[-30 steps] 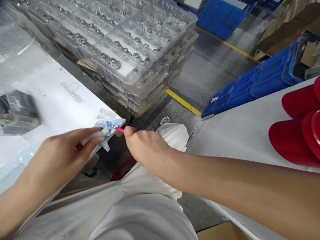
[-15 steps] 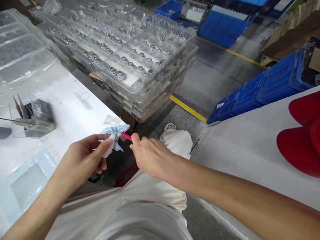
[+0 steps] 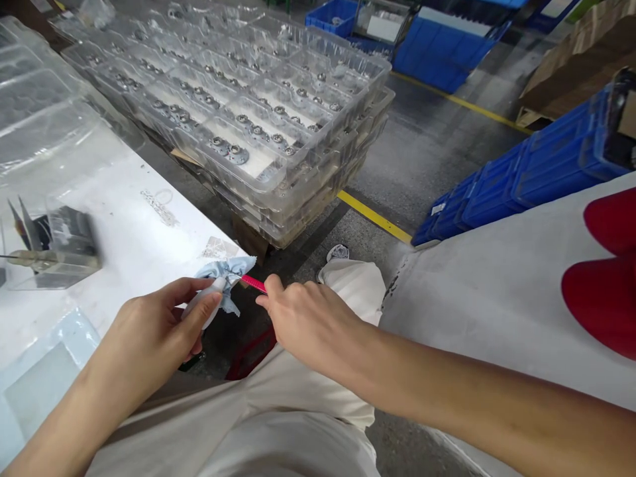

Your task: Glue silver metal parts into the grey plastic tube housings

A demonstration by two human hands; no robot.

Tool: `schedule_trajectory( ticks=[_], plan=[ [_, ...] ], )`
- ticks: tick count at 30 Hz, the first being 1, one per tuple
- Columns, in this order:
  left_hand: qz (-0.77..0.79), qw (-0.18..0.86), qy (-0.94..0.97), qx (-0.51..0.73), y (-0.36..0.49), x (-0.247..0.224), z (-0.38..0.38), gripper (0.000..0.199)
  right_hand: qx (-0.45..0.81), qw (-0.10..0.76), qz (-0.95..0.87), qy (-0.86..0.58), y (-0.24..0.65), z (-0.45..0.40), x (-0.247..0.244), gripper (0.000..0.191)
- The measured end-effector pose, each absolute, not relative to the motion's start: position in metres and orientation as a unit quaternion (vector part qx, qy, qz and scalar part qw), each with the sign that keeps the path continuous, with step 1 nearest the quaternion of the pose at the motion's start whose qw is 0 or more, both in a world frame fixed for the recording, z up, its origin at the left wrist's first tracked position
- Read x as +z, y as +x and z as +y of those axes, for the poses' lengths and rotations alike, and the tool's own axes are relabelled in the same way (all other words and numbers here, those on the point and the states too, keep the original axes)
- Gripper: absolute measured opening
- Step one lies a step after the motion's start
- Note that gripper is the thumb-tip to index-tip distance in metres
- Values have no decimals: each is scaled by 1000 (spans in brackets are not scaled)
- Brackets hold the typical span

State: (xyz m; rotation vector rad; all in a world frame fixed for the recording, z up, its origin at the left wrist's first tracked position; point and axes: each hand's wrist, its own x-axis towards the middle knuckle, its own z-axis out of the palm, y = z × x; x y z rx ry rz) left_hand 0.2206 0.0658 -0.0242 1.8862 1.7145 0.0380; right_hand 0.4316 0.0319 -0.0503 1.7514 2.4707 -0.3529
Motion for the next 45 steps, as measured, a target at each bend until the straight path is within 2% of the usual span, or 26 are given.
schedule_trajectory(
  ticks=[6,11,13,15,16,19,22,33,39,45],
  plan=[
    [528,121,840,-33,220,-35,53,43,-77,110,807,575,423,31,-44,22],
    [312,-172,930,-96,220,-33,41,60,-69,129,793,591,416,30,-42,21],
    [281,-204,931,-111,215,-31,44,61,-68,132,792,592,414,29,-42,20],
    [289,-165,936,-118,208,-29,54,62,-67,134,793,590,412,27,-42,18],
    [318,-104,936,-110,204,-29,60,59,-68,136,793,590,412,27,-42,17],
    [466,182,865,-27,193,-28,81,41,-75,143,786,597,411,25,-43,18],
    [572,335,746,65,189,-26,93,44,-70,137,786,599,411,24,-45,18],
    [663,500,514,216,188,-7,63,63,-89,133,788,594,414,24,-47,20],
    [639,571,420,299,184,-19,39,45,-117,97,776,612,411,27,-43,22],
    [585,611,416,333,195,-33,35,33,-138,85,773,613,398,31,-37,21]
  ],
)
